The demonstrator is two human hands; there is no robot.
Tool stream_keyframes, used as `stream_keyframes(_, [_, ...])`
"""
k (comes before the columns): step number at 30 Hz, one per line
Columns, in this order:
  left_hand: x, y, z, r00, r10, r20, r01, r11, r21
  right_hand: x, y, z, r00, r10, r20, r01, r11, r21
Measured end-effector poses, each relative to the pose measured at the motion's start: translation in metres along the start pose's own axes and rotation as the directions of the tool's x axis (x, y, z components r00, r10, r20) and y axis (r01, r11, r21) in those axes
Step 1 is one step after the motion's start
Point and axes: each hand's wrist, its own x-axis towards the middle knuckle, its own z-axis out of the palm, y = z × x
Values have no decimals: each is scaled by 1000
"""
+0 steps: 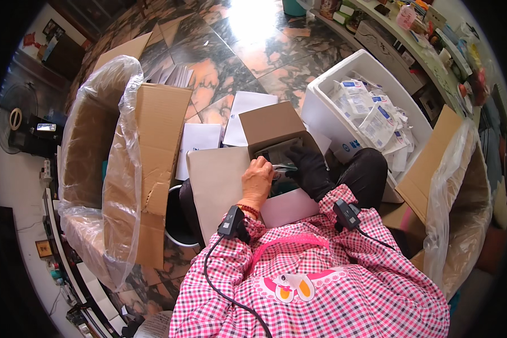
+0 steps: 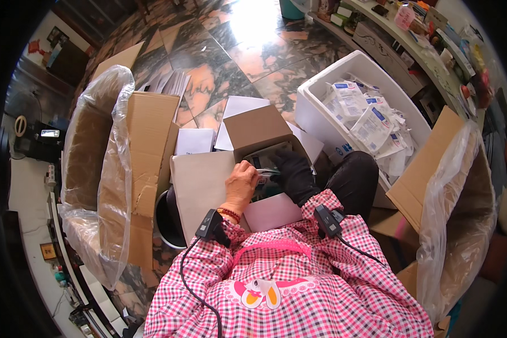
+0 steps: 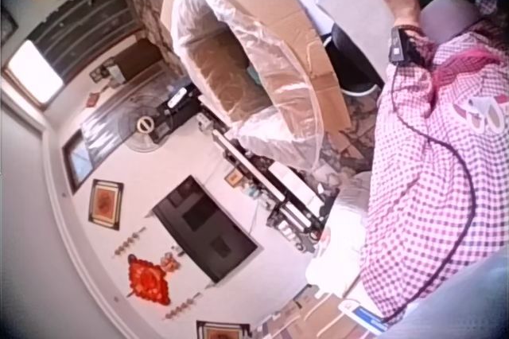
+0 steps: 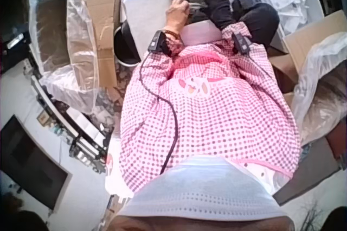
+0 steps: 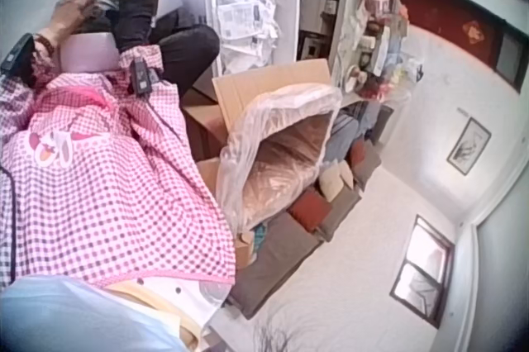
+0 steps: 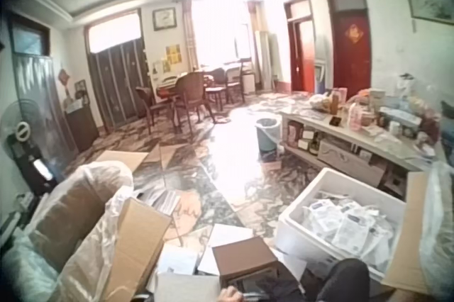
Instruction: Sorting and packing green medical face masks into cardboard boxes.
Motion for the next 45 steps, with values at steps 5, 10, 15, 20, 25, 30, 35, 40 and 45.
stream_keyframes(5, [25, 19, -40, 999, -9, -36, 0, 970, -242, 12, -7, -15, 976, 78, 202, -135, 948, 287])
stream_keyframes(10, [46, 23, -52, 985, -148, -95, 76, 847, -527, 41, -30, -44, 993, 100, 69, -121, 834, 538])
stream_keyframes(15, [49, 27, -60, 969, -234, -80, 85, 618, -781, 52, -26, -57, 959, 142, 247, -239, 871, 429])
stream_keyframes(20, [45, 28, -68, 991, -131, 10, 91, 625, -776, 51, -11, -48, 945, 39, 324, -242, 750, 616])
stream_keyframes(25, [43, 28, -73, 986, -166, -9, 117, 735, -668, 57, -41, -68, 922, 51, 383, -260, 815, 517])
stream_keyframes(30, [47, 28, -73, 988, -135, -77, 61, 792, -608, 55, -37, -71, 910, 81, 407, -316, 769, 555])
stream_keyframes(35, [44, 40, -86, 1000, 19, -23, -29, 790, -612, 56, -34, -71, 979, -107, 175, -17, 810, 587])
stream_keyframes(40, [42, 50, -88, 999, 16, -51, -44, 785, -618, 44, -39, -68, 984, -69, 162, -21, 868, 496])
stream_keyframes(45, [36, 51, -67, 984, -168, 57, 155, 657, -738, 41, -53, -79, 986, -145, 82, 140, 988, 67])
